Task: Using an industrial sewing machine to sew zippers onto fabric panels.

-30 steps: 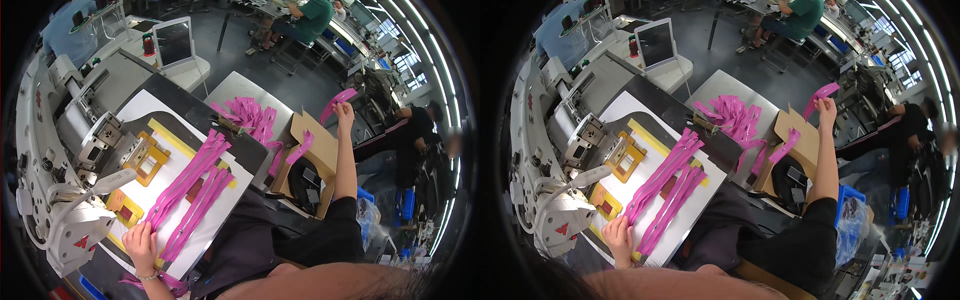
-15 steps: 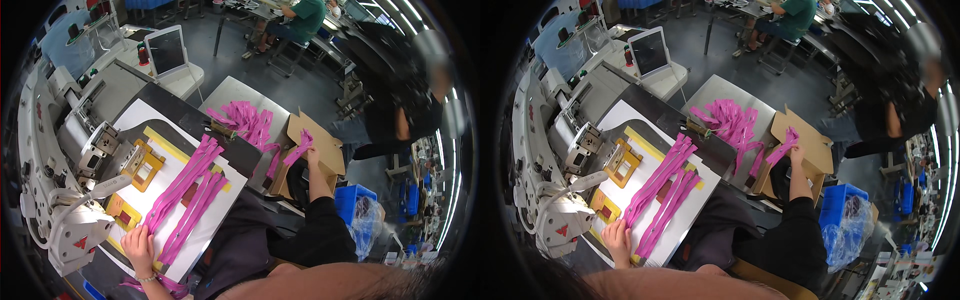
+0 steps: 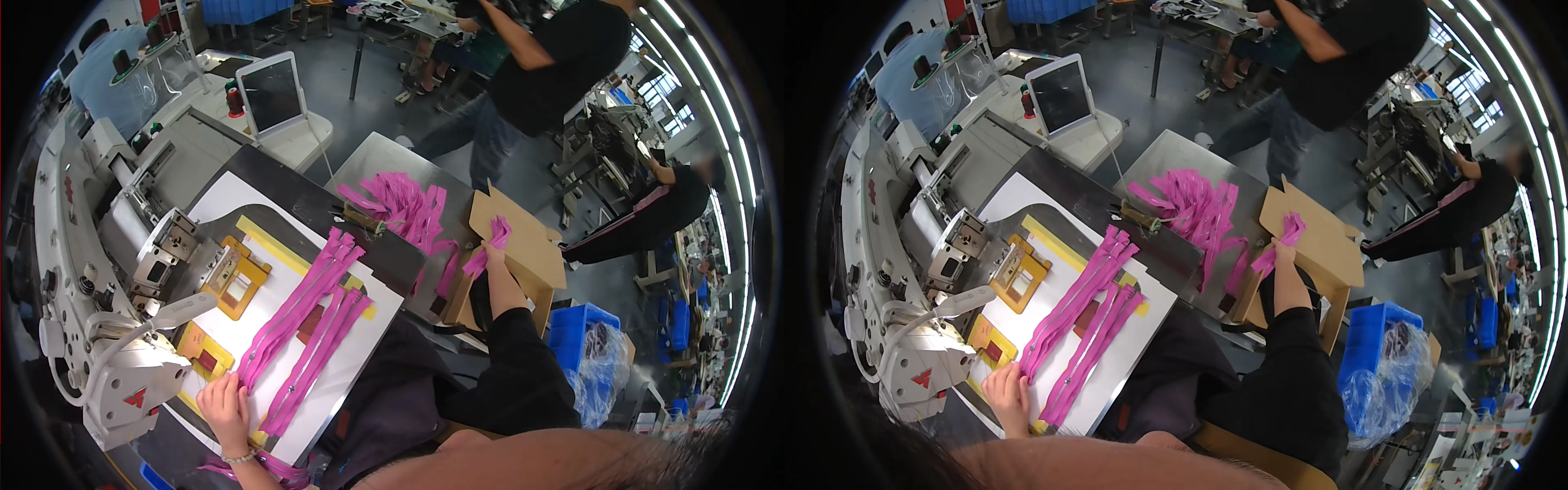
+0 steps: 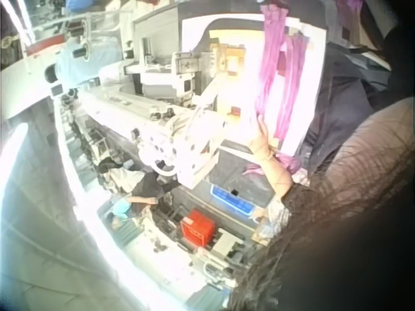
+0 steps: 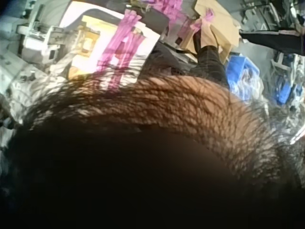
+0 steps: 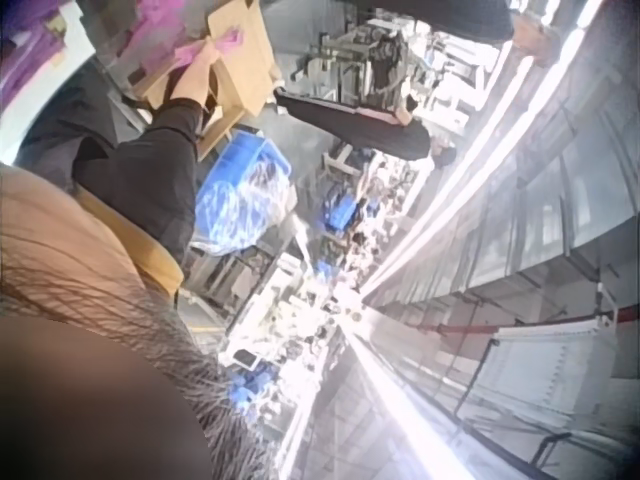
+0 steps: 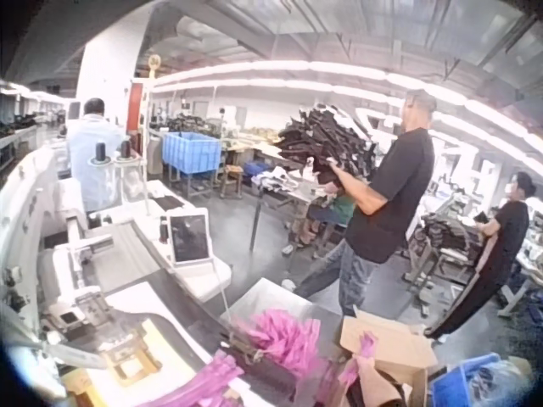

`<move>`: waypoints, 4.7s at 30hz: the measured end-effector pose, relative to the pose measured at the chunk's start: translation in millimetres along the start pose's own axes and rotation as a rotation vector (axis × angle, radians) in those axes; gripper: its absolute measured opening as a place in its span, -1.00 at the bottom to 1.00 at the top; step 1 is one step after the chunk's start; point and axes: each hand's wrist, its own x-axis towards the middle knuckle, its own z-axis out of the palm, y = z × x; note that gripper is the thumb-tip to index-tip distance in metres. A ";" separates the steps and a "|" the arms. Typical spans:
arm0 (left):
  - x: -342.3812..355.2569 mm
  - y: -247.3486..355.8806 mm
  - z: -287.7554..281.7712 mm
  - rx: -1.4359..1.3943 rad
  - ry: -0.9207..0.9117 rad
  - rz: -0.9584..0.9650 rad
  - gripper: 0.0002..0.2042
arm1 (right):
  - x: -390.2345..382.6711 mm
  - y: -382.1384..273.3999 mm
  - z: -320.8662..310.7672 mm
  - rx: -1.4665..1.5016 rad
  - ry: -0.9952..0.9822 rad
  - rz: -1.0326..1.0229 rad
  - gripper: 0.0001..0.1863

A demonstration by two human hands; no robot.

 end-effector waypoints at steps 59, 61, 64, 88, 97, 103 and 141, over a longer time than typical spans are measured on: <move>15.8 -7.2 -33.5 0.247 -0.048 -0.062 -0.78 | -14.4 -198.7 87.9 -0.900 -0.670 -1.159 -0.49; 15.4 -6.3 -31.6 0.256 -0.043 -0.052 -0.78 | -8.0 -197.4 73.9 -0.936 -0.668 -1.163 -0.49; 15.0 -7.1 -25.1 0.235 -0.038 -0.052 -0.78 | 5.7 -177.0 56.9 -0.991 -0.651 -1.142 -0.51; -0.1 0.4 -42.1 0.264 -0.006 -0.019 -0.81 | -113.5 -268.1 -86.5 -0.331 -0.892 -1.007 -0.60; -2.7 17.0 -40.7 0.218 0.052 -0.014 -0.78 | -180.8 -292.0 -126.3 -0.514 -1.378 -0.951 -0.61; -14.4 19.5 -44.3 0.221 0.090 -0.045 -0.75 | -197.5 -293.5 -106.7 -0.824 -1.350 -1.075 -0.60; -1.2 33.9 -31.0 0.209 -0.012 -0.135 -0.80 | -24.4 -262.9 186.4 -0.848 -0.670 -1.459 -0.67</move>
